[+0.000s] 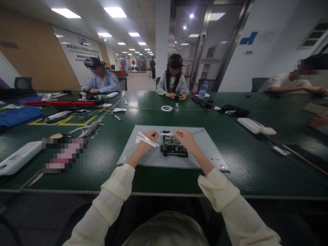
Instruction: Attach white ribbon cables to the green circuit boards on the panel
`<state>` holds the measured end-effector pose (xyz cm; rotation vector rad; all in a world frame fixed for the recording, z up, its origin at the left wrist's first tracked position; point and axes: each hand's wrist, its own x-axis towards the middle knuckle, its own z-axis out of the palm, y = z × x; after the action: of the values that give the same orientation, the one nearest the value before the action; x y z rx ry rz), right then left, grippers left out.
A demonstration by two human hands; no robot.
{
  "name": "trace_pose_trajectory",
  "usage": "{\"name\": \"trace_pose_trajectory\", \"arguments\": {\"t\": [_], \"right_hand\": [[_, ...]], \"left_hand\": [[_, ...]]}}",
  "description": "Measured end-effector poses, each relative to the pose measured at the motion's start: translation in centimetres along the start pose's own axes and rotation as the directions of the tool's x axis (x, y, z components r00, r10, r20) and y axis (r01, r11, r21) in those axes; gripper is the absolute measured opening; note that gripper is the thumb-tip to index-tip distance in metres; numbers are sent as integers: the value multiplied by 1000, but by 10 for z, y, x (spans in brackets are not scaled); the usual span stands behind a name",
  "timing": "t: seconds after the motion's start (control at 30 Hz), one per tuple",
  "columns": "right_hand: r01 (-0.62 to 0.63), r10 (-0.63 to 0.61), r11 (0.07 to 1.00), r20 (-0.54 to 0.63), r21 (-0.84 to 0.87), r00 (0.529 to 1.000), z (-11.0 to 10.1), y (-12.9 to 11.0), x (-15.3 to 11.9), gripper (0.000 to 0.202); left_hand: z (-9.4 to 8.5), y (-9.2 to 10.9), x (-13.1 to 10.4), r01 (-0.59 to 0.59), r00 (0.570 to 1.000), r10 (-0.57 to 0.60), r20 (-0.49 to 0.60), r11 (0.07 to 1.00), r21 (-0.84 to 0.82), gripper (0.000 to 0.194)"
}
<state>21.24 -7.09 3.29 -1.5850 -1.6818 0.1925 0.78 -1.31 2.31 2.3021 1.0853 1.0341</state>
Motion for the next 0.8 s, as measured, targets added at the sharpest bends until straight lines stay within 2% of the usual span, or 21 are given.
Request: {"name": "trace_pose_trajectory", "arguments": {"t": [0.13,0.23,0.3,0.37,0.43,0.47,0.5,0.57,0.67,0.8], "right_hand": [[0,2,999,-42,52,999,-1,-2,1,26],[-83,106,971,-95,223,990,-3,-5,3,28],[-164,220,886,-82,434,972,-2,-11,4,31],[-234,301,728,7,644,954,3,-22,3,34],[-295,298,596,136,747,945,11,-35,0,37],[-319,269,578,194,751,943,16,-42,-2,38],[-330,235,591,234,736,943,21,-47,-4,38],[-294,171,685,245,667,954,30,-56,-8,36],[-143,70,855,163,498,984,38,-62,-12,34],[9,-25,963,54,269,998,38,-62,-14,39]], "left_hand": [[-2,1,0,22,999,-20,-48,998,54,30],[-1,-1,-1,11,997,-4,-75,995,98,27],[1,-2,-1,-7,997,17,-76,992,123,25],[4,-3,0,-36,997,46,-58,986,163,23],[6,-2,0,-62,997,71,-36,977,205,22],[7,-1,-1,-78,996,85,-25,973,215,20],[8,0,-1,-101,994,107,-13,971,214,19],[9,2,-3,-171,985,172,9,967,188,16],[10,4,-5,-242,970,242,22,956,166,16],[12,3,-4,-242,970,243,15,961,135,20]]}}
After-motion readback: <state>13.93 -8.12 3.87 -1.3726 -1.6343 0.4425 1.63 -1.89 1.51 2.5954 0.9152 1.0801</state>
